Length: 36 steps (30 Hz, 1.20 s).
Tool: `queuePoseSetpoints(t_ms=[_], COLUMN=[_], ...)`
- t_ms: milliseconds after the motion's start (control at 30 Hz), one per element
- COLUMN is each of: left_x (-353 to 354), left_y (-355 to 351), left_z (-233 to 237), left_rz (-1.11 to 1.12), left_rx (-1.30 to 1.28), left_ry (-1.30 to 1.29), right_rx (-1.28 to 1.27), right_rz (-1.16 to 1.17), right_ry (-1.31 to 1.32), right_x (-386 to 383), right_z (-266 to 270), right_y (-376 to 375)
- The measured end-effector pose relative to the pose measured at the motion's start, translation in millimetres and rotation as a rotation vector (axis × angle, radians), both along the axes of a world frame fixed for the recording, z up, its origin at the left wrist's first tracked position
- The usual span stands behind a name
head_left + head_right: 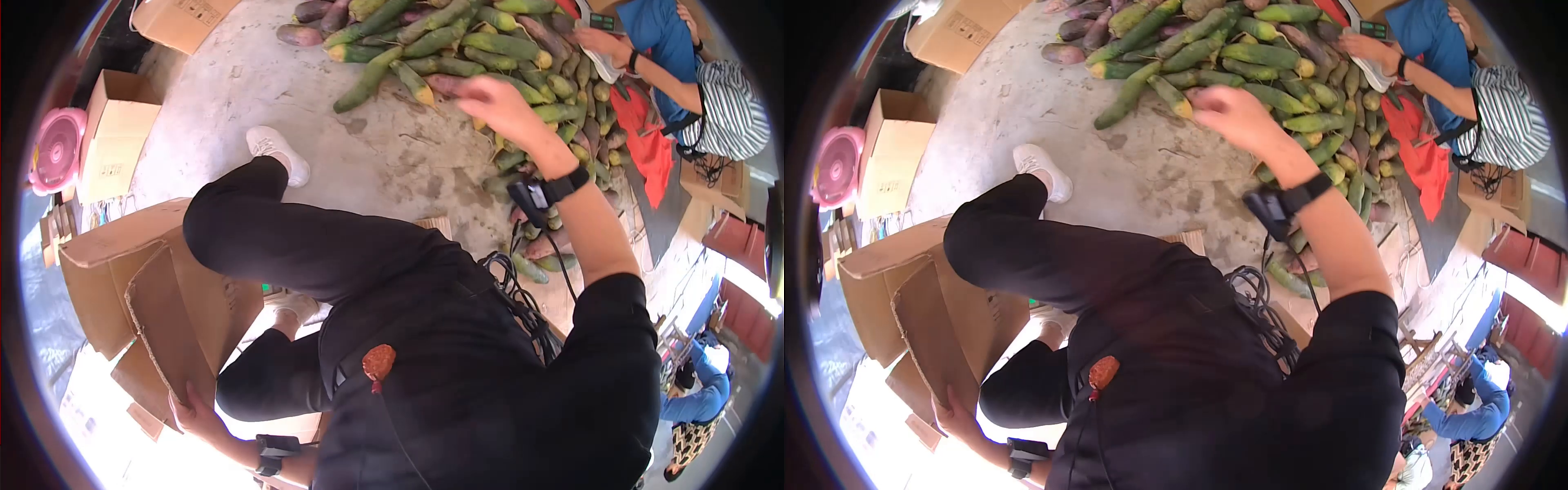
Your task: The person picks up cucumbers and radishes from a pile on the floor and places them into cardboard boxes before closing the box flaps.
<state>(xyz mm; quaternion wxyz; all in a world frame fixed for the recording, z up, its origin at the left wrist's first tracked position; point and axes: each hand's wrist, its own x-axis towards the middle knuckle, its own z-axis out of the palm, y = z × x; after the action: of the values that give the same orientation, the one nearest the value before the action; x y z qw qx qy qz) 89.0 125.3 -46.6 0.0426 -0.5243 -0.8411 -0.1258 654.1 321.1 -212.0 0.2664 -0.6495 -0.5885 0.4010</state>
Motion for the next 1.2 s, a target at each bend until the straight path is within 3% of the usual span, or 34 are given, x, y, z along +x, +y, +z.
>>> queuePoseSetpoints(t_ms=[100, 200, 267, 300, 333, 367, 433, 467, 533, 567, 800, 1033, 1067, 1133, 1200], left_x=[4, 5, 3, 1, -1, -7, -20, -25, -30, -30, -32, -26, -25, -22, -15], left_y=[2, 3, 1, 1, 0, -2, -5, -6, -6, -6, -6, -5, -4, -3, -2], left_z=[-2, 0, 1, 0, -1, -3, -7, -6, -5, -4, -4, 0, -2, 0, 1], left_rz=[0.004, 0.007, 0.006, -0.004, -0.013, -0.018, -0.040, -0.043, -0.028, -0.028, -0.040, 0.001, 0.001, 0.044, 0.034], left_rx=[0.016, 0.018, 0.000, -0.008, -0.018, -0.023, 0.024, 0.018, -0.020, -0.022, -0.051, -0.116, -0.115, -0.092, -0.091], left_ry=[0.000, 0.014, 0.040, 0.057, 0.074, 0.078, -0.001, 0.005, 0.034, 0.037, 0.068, 0.206, 0.204, 0.128, 0.138], right_rx=[-0.319, -0.746, -0.923, -0.685, -0.418, -0.423, -0.789, -0.793, -0.618, -0.897, -0.885, -0.958, -0.957, -0.989, -0.998], right_rz=[-0.320, -0.276, -0.015, 0.318, 0.647, 0.645, 0.649, 0.651, -0.058, -0.082, 0.013, 0.268, 0.267, 0.054, 0.085], right_ry=[0.019, -0.163, -0.493, -0.723, -0.931, -0.925, -0.710, -0.701, -0.683, -0.491, -0.572, -0.807, -0.810, -0.786, -0.775], right_x=[77, 114, 134, 140, 139, 134, 117, 104, 84, 82, 25, 16, 14, 8, 7], right_z=[-90, -137, -212, -222, -225, -227, -231, -234, -245, -250, -211, -230, -241, -255, -258], right_y=[-88, -172, -232, -263, -290, -302, -319, -333, -351, -343, -304, -306, -310, -318, -323])
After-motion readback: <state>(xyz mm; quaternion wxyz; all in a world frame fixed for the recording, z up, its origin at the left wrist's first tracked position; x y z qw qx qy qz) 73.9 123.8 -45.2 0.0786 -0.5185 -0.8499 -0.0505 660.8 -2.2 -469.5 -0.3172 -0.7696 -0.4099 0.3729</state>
